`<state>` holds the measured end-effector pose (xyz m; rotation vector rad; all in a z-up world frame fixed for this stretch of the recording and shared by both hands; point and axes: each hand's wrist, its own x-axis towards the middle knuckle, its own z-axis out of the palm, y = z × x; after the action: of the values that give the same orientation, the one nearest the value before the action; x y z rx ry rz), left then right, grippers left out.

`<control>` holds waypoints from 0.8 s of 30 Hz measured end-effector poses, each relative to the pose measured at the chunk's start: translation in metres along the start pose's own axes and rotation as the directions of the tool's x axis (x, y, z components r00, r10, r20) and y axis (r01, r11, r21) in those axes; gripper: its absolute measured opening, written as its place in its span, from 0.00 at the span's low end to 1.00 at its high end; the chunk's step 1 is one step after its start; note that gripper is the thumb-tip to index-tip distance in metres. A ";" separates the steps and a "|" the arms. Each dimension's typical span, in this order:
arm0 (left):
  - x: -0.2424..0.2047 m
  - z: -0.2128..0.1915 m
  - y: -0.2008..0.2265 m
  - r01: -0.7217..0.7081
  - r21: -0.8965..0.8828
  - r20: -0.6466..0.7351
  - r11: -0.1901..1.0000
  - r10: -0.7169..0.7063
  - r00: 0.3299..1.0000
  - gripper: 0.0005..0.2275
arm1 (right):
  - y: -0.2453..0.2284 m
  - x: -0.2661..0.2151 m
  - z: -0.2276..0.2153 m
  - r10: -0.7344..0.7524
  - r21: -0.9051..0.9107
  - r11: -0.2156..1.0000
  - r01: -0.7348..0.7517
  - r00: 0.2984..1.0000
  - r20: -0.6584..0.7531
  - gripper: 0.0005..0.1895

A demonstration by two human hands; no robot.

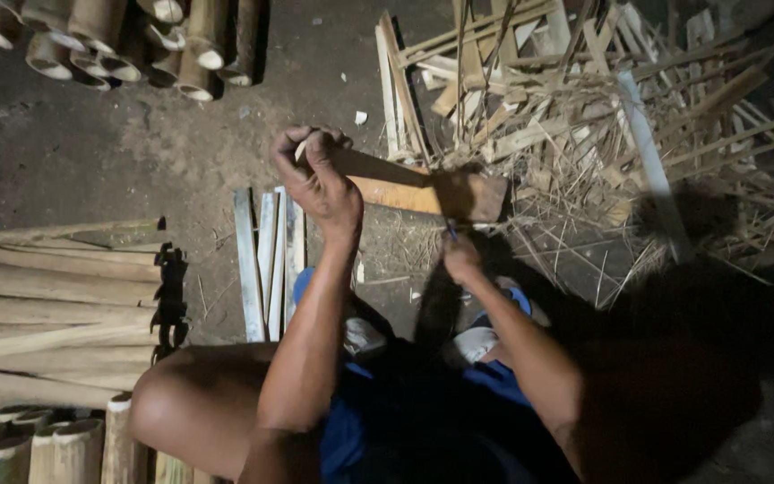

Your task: The person sits on the floor and uses a knife to split bamboo sticks into thin strips. They repeatedly pick up bamboo pieces, split them on a wooden block, and place the resulting strips aside.

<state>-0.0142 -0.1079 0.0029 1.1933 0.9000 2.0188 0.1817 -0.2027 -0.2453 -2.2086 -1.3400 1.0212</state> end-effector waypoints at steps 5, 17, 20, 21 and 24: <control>0.012 0.000 0.012 -0.065 0.097 0.179 0.993 0.047 0.983 0.18 | 0.001 0.002 -0.019 -0.015 0.002 1.000 0.014 0.999 0.052 0.24; 0.020 -0.007 0.003 -0.078 0.359 0.437 0.930 -0.094 0.895 0.13 | -0.146 -0.108 -0.086 -0.421 0.221 0.870 0.442 0.897 -0.134 0.23; 0.028 -0.015 -0.001 -0.246 0.395 0.456 0.885 0.043 0.889 0.09 | -0.132 -0.089 -0.080 -0.396 0.184 0.899 0.397 0.917 -0.044 0.21; 0.029 -0.017 -0.001 -0.293 0.409 0.467 0.864 0.078 0.881 0.08 | -0.121 -0.082 -0.074 -0.432 0.144 0.888 0.436 0.900 -0.058 0.21; 0.032 -0.018 -0.002 -0.164 0.367 0.447 0.916 -0.020 0.894 0.07 | -0.074 -0.058 -0.036 -0.416 0.150 0.891 0.428 0.903 -0.107 0.25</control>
<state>-0.0429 -0.0858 0.0099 1.8462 1.0637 1.5448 0.1461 -0.2149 -0.1516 -1.7054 -1.5463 0.8454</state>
